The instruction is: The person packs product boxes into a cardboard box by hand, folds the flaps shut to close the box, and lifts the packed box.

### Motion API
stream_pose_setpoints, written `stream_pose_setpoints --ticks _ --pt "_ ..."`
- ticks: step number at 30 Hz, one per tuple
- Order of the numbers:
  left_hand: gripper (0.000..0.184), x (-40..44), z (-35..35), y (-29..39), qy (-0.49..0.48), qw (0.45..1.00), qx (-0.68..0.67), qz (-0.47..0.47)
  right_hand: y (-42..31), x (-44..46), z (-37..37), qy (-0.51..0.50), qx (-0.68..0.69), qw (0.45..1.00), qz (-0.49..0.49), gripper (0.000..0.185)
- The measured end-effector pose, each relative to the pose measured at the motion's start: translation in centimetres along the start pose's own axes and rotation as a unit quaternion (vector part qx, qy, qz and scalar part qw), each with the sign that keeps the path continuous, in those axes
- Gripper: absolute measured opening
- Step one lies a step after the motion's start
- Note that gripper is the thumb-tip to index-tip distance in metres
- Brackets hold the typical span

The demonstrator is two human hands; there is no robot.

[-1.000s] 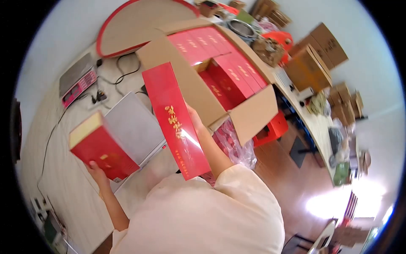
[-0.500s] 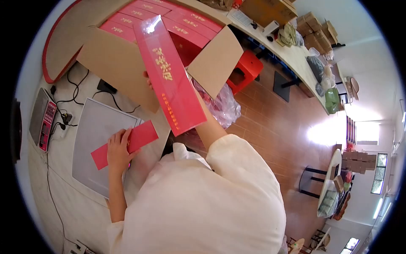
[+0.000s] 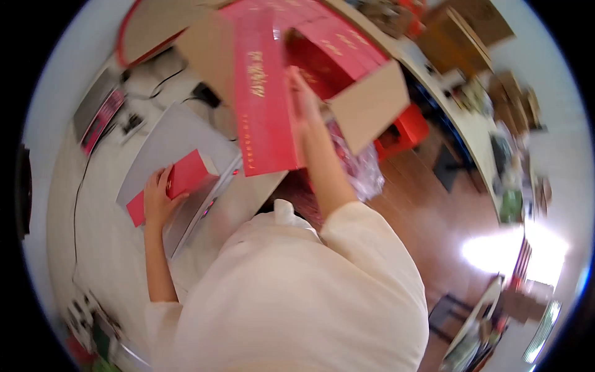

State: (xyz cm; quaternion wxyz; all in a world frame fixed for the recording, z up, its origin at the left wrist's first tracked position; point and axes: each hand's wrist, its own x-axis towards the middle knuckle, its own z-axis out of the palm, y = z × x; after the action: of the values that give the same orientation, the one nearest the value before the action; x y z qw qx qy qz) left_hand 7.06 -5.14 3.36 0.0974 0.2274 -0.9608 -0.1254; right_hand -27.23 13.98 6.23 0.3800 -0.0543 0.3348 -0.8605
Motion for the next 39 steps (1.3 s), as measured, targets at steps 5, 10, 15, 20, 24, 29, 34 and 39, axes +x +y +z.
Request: stream_pose_setpoints --ticks 5,10,15,20,24,29,34,39 --pt "0.069 -8.4 -5.2 -3.2 0.265 0.914 -0.160 -0.262 1.8 -0.6 1.7 -0.047 -0.144 0.988 0.034 0.046" --pt "0.064 -19.1 -8.1 -2.6 0.539 0.535 -0.559 -0.333 6.5 -3.1 8.7 -0.271 -0.375 0.877 0.132 0.054" --pt "0.063 -28.7 -8.1 -0.2 0.670 0.324 -0.624 -0.239 15.8 -6.2 16.2 -0.607 -0.613 0.504 0.050 0.057" --pt "0.072 -26.3 -7.0 1.7 0.704 0.318 -0.551 -0.314 23.3 0.8 16.8 -0.684 -0.583 0.403 0.175 0.056" --pt "0.073 -26.2 -4.5 0.9 0.724 0.274 -0.551 -0.311 27.4 4.5 16.9 -0.668 -0.597 0.386 0.220 0.050" --pt "0.075 -26.6 -2.5 0.8 0.723 0.255 -0.561 -0.314 30.0 6.5 15.1 -0.646 -0.577 0.441 0.234 0.053" --pt "0.070 -27.1 -2.7 2.3 0.716 0.209 -0.566 -0.352 28.0 4.2 13.2 -0.660 -0.626 0.399 -0.115 0.072" --pt "0.079 -30.6 0.8 3.5 0.628 0.359 -0.520 -0.455 23.4 0.4 11.8 -0.627 -0.690 0.312 -0.182 0.110"
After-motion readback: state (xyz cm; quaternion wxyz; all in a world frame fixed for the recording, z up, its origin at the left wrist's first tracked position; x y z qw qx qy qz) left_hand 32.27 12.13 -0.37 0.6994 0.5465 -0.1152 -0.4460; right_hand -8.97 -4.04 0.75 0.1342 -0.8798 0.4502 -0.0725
